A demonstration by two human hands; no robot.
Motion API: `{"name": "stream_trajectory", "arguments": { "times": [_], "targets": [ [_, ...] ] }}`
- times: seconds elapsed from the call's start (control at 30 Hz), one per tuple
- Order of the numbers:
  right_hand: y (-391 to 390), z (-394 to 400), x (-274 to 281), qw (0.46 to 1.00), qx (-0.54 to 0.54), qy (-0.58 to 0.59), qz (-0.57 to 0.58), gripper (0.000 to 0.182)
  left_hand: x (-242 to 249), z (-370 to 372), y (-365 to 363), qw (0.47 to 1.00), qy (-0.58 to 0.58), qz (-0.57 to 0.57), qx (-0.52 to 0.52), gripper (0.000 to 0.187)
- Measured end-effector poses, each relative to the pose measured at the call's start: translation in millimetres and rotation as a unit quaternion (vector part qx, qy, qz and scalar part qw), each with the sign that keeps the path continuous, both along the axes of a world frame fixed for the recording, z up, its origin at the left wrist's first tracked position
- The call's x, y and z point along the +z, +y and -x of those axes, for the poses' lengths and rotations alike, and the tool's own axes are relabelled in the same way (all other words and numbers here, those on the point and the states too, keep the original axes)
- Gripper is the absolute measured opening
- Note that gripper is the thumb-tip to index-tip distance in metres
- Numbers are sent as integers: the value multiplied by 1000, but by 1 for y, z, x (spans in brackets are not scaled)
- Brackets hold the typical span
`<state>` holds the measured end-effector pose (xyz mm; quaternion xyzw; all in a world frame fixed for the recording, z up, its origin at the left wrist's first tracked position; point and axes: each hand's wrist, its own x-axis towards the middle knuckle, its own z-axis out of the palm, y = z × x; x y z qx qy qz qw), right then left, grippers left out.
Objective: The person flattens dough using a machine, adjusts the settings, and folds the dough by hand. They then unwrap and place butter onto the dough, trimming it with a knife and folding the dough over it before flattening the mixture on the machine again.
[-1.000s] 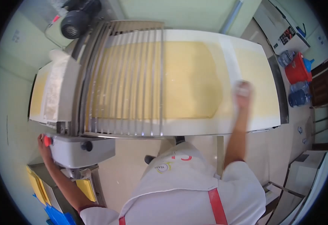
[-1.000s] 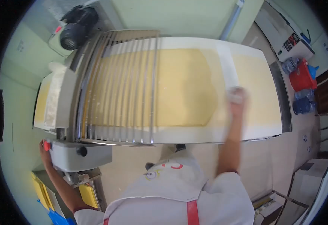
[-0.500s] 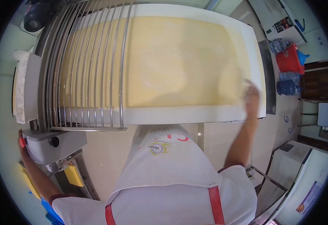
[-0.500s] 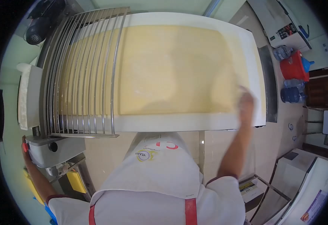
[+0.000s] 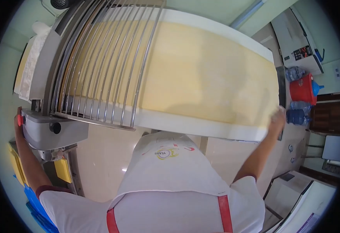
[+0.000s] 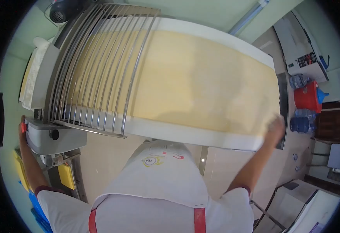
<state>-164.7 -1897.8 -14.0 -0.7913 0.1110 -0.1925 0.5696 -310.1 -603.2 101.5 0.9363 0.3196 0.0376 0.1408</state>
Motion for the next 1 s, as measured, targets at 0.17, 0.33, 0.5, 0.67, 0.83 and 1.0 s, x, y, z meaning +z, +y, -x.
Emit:
{"name": "stream_trajectory", "arguments": {
  "times": [0.17, 0.33, 0.5, 0.67, 0.83, 1.0],
  "targets": [
    [-19, -4, -54, 912, -366, -145, -114, 31, -8, 7, 15, 989, 61, -95, -97, 38],
    [92, -10, -61, 999, -26, 44, 7, 48, -17, 5, 38, 986, 52, -106, -117, 34],
    [121, -103, -79, 781, -211, 301, 504, 68, -30, 6, 42, 997, -15, 49, -64, 41],
    [310, -211, -121, 809, -25, 91, 580, 78, -43, -6, 65, 967, -84, 227, 75, 61],
    [499, -67, -63, 816, 279, 26, 506, 79, -17, -4, -32, 944, -166, 287, 4, 61],
    [226, -20, -140, 828, 24, 115, 549, 66, -40, -20, 0, 923, -137, 359, 22, 62]
  ]
}}
